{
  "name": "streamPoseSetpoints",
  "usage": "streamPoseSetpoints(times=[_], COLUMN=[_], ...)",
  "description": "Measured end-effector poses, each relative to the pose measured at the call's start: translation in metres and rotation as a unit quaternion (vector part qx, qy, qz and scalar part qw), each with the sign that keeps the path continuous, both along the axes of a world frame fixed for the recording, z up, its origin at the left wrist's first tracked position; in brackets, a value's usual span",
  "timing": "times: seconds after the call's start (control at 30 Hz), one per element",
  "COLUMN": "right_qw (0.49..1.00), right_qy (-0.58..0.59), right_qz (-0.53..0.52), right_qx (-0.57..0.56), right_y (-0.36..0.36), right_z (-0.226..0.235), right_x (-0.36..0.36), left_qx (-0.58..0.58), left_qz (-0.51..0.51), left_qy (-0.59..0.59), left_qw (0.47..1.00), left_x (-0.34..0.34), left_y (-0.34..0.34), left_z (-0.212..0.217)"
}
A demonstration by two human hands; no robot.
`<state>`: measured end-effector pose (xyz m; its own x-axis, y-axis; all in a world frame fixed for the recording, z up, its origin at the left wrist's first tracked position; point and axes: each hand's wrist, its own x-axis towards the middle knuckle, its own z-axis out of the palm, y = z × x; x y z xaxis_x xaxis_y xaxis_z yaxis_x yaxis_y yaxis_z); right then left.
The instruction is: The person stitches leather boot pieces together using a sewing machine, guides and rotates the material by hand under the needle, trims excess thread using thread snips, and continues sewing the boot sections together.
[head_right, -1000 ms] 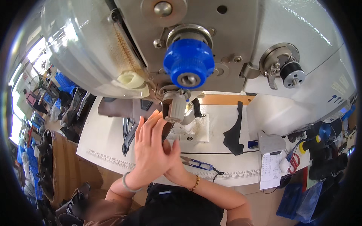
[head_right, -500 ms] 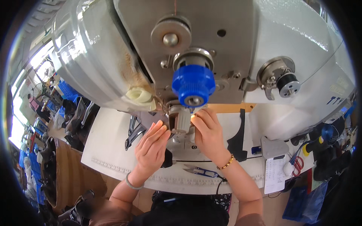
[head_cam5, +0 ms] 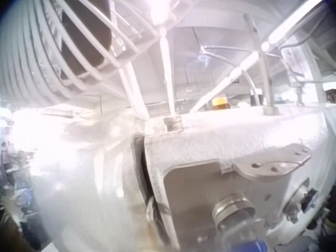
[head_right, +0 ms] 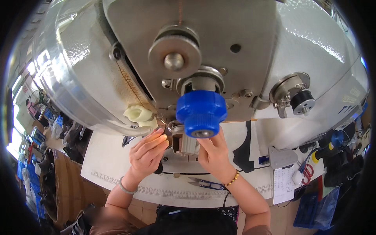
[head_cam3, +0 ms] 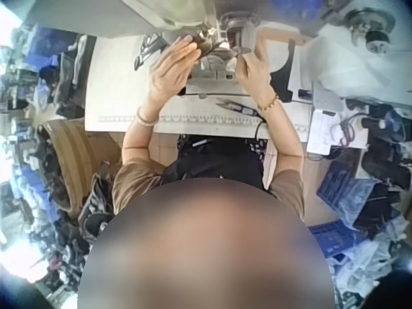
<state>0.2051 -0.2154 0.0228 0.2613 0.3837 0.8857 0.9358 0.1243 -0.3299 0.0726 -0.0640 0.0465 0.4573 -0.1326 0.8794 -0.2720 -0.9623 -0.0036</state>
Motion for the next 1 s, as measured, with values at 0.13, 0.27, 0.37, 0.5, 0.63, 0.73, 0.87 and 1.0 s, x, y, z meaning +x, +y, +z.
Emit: streamPoseSetpoints(times=[0.13,0.27,0.37,0.5,0.63,0.73,0.87,1.0], right_qw=[1.0,0.999,0.999,0.999,0.999,0.998,0.999,0.998], right_qy=[-0.017,-0.019,0.027,0.013,0.036,0.05,0.028,0.011], right_qz=[-0.02,-0.049,-0.021,-0.04,-0.024,-0.021,-0.023,-0.045], right_qx=[0.003,0.001,0.001,0.008,-0.007,-0.032,-0.028,-0.038], right_y=[-0.001,0.001,0.001,0.004,0.007,0.006,0.005,0.004], right_z=[0.001,-0.006,-0.01,-0.007,-0.004,0.002,0.0,0.007], right_x=[-0.003,0.0,0.002,0.004,0.008,0.006,0.007,0.007], left_qx=[-0.004,0.007,-0.002,-0.013,-0.013,-0.03,-0.042,-0.058], left_qz=[-0.002,-0.003,0.0,-0.008,0.001,0.003,0.001,0.0], left_qy=[-0.003,-0.012,-0.007,-0.011,-0.01,-0.013,0.0,0.02], left_qw=[1.0,1.0,1.0,1.0,1.0,0.999,0.999,0.998], left_x=[0.0,0.002,0.002,0.006,0.009,0.009,0.008,0.006], left_y=[0.005,0.006,0.006,0.008,0.006,0.006,0.009,0.009], left_z=[0.0,0.001,0.0,0.0,-0.001,-0.001,-0.001,-0.004])
